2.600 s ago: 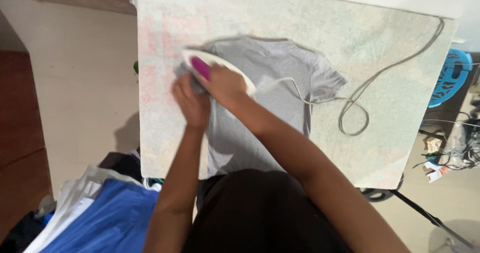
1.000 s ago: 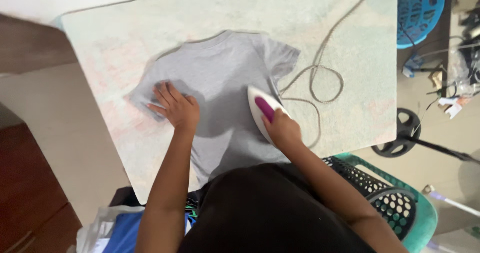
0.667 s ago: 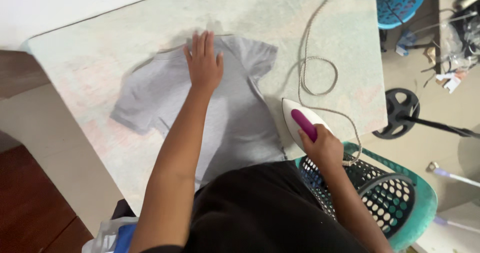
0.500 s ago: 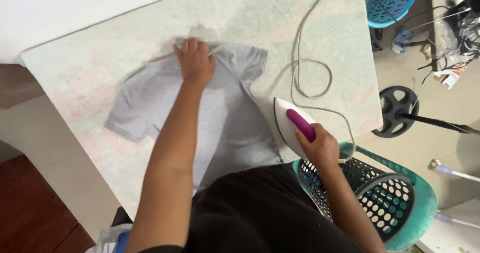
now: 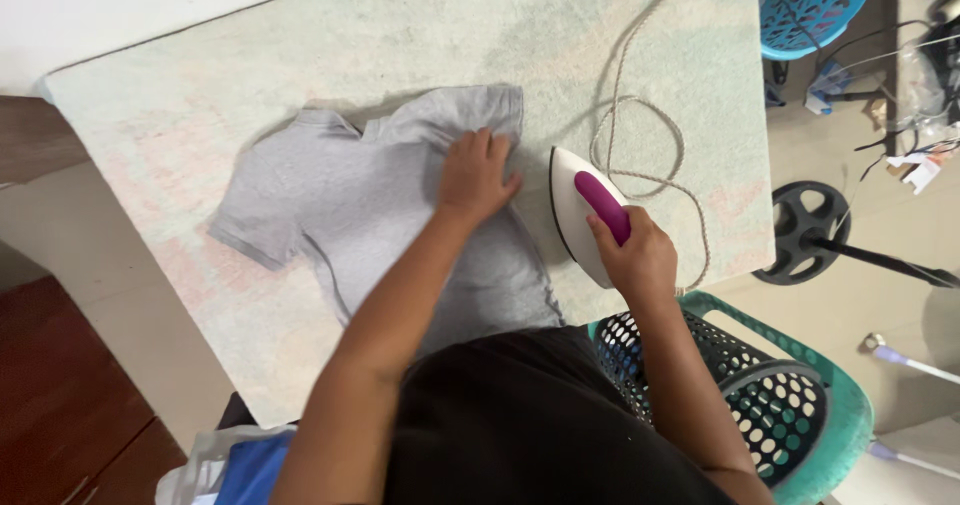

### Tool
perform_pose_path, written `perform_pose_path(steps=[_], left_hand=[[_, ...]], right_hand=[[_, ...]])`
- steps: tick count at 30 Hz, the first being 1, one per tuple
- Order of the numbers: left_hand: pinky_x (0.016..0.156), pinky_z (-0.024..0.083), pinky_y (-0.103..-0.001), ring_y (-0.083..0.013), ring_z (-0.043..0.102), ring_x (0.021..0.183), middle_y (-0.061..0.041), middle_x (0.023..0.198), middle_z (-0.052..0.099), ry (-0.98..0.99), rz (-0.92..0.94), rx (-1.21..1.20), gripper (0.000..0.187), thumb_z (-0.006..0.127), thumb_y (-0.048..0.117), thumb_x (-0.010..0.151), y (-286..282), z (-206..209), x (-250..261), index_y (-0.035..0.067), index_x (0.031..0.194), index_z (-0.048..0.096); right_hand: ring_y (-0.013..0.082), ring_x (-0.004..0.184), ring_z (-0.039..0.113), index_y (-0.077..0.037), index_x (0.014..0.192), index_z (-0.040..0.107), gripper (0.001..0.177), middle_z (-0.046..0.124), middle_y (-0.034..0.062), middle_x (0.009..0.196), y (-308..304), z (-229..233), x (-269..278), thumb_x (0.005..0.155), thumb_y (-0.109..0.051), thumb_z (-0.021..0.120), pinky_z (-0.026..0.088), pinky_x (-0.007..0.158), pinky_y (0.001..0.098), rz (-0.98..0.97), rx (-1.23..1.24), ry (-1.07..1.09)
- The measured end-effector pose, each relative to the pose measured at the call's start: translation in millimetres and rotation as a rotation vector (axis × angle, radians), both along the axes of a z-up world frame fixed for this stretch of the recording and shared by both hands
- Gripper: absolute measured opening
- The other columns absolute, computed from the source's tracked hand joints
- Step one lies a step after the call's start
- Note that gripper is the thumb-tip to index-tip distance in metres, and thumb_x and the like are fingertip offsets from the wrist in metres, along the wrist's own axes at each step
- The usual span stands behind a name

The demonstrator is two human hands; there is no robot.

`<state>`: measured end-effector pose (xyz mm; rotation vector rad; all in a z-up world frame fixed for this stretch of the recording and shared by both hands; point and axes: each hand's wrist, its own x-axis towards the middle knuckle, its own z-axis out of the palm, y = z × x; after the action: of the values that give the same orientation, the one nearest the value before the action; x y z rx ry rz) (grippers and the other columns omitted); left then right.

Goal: The person irons a blue t-shirt and a grey t-shirt on a table, smoothing each garment with an iron. After ironing, the person places each shirt on a hanger and sets them aside.

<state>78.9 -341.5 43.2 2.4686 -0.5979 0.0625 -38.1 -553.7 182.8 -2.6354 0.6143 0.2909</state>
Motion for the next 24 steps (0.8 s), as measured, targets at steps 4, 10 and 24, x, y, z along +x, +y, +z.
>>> perform_pose_path(steps=[4,10,24], left_hand=[[0.087,0.047,-0.048,-0.0325,0.057,0.098,-0.013,0.104,0.059,-0.027,0.159,0.154,0.019,0.065,0.013,0.086,-25,-12,-2,0.009,0.104,0.061],[0.102,0.039,-0.063,-0.037,0.055,0.117,-0.013,0.125,0.062,0.082,0.114,0.087,0.028,0.064,0.022,0.09,-23,-13,-7,0.011,0.115,0.065],[0.127,-0.002,-0.054,-0.0281,0.0,0.159,-0.004,0.171,0.014,0.506,0.075,0.342,0.111,0.07,0.064,0.085,58,-3,32,0.012,0.163,0.011]], right_hand=[[0.0393,0.072,0.072,-0.001,0.104,0.071,0.049,0.073,0.0212,0.08,-8,5,-8,0.092,-0.048,0.073,0.056,0.066,0.0477,-0.034,-0.009,0.005],[0.0391,0.072,0.072,-0.002,0.104,0.072,0.049,0.072,0.0211,0.079,-21,-1,-23,0.092,-0.049,0.073,0.056,0.067,0.0478,-0.089,-0.025,0.085],[0.0306,0.067,0.073,-0.003,0.098,0.067,0.05,0.073,0.0158,0.08,45,-16,79,0.097,-0.054,0.067,0.058,0.061,0.0435,0.136,0.016,0.1]])
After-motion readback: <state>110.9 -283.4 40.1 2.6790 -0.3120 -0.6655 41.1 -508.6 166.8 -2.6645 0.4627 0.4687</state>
